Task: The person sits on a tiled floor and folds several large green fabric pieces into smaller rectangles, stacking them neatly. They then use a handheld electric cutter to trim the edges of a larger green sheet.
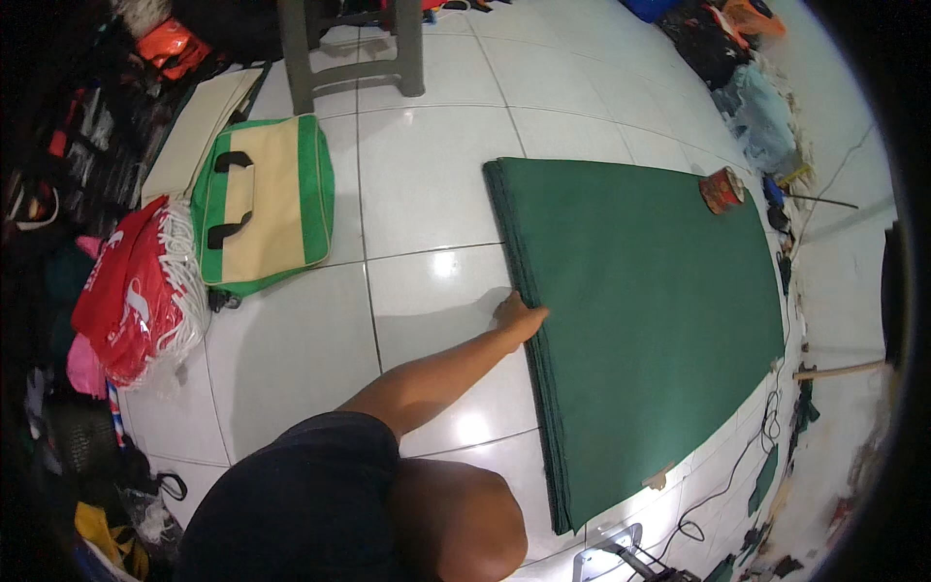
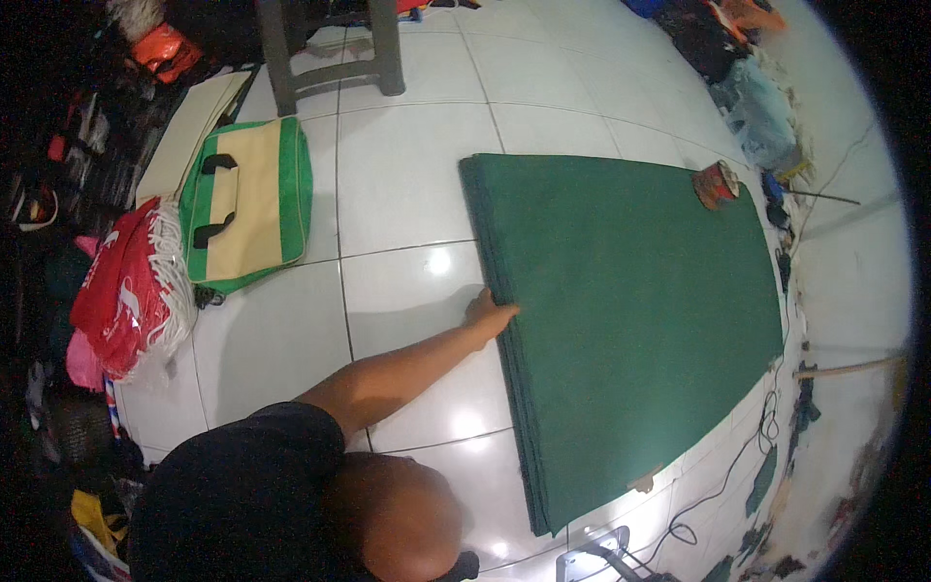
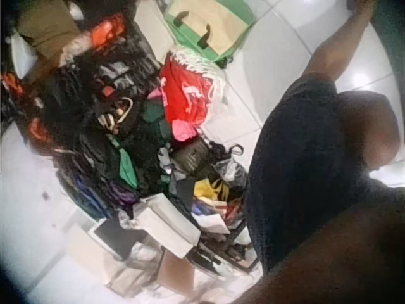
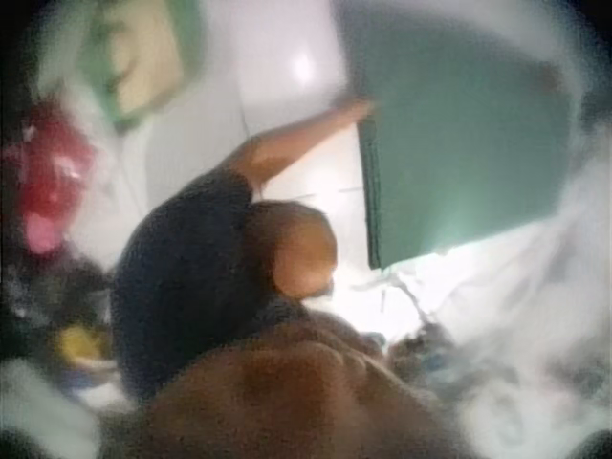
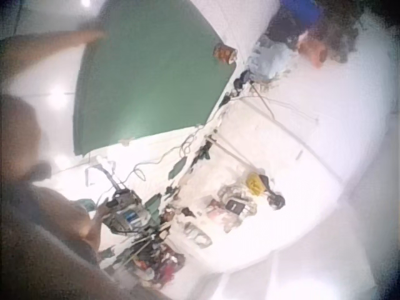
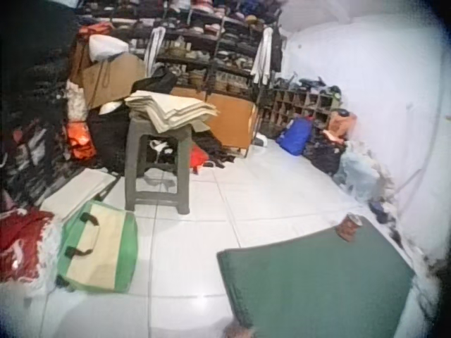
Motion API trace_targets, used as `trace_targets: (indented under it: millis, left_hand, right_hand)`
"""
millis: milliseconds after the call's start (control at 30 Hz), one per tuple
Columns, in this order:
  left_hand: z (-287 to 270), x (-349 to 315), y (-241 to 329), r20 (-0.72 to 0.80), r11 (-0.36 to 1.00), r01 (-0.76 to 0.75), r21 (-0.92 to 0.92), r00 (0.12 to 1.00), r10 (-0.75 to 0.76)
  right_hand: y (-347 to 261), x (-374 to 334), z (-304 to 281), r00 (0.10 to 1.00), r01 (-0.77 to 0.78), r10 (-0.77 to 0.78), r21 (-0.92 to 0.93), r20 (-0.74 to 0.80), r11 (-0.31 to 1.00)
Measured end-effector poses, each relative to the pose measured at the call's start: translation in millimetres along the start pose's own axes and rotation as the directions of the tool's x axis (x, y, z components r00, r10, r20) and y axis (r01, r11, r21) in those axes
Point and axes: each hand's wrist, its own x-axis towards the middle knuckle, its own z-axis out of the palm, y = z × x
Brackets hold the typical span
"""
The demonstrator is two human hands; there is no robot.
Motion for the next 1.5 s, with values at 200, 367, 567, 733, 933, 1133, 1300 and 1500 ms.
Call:
trace_targets:
  millis: [200,367,567,733,933,1133,1300,1500]
  left_hand:
    - [-17.7,21.9,-18.0,0.035,0.985,-0.158,-0.077,0.986,0.161]
    - [-3.7,24.2,-21.4,0.353,0.99,-0.005,-0.141,0.934,0.055]
    - [-26.3,24.3,-22.7,0.41,0.984,0.179,0.019,0.896,-0.171]
    - [-4.5,11.5,-31.4,0.502,0.974,0.221,-0.042,0.848,-0.17]
    - [-12.7,-0.8,-29.6,0.424,0.994,0.103,0.032,0.899,-0.107]
    - [-23.5,-39.5,-24.3,0.219,0.946,-0.15,0.287,0.972,0.088]
    - [-33.1,-56.2,11.0,0.546,0.719,-0.58,0.383,0.77,0.33]
    - [-23.1,-166.1,113.0,0.905,0.182,-0.889,0.42,0.425,-0.013]
  right_hand:
    - [-50.6,8.1,-6.6,0.882,-0.404,0.434,-0.184,0.182,0.896]
    - [-17.9,11.0,-31.9,0.656,-0.746,0.748,-0.063,0.101,0.663]
    - [-124.6,44.9,-68.0,0.57,-0.804,0.795,-0.061,0.207,0.592]
    - [-152.8,49.4,-99.9,0.48,-0.864,0.834,-0.014,0.272,0.503]
    - [-140.7,39.7,-83.1,0.556,-0.817,0.797,-0.022,0.237,0.577]
    - [-129.2,30.1,-84.0,0.661,-0.734,0.709,0.018,0.246,0.679]
    - [-111.3,21.0,-86.0,0.83,-0.558,0.531,0.232,0.171,0.797]
    - [-98.4,16.5,-95.4,0.917,-0.4,0.38,0.304,0.123,0.865]
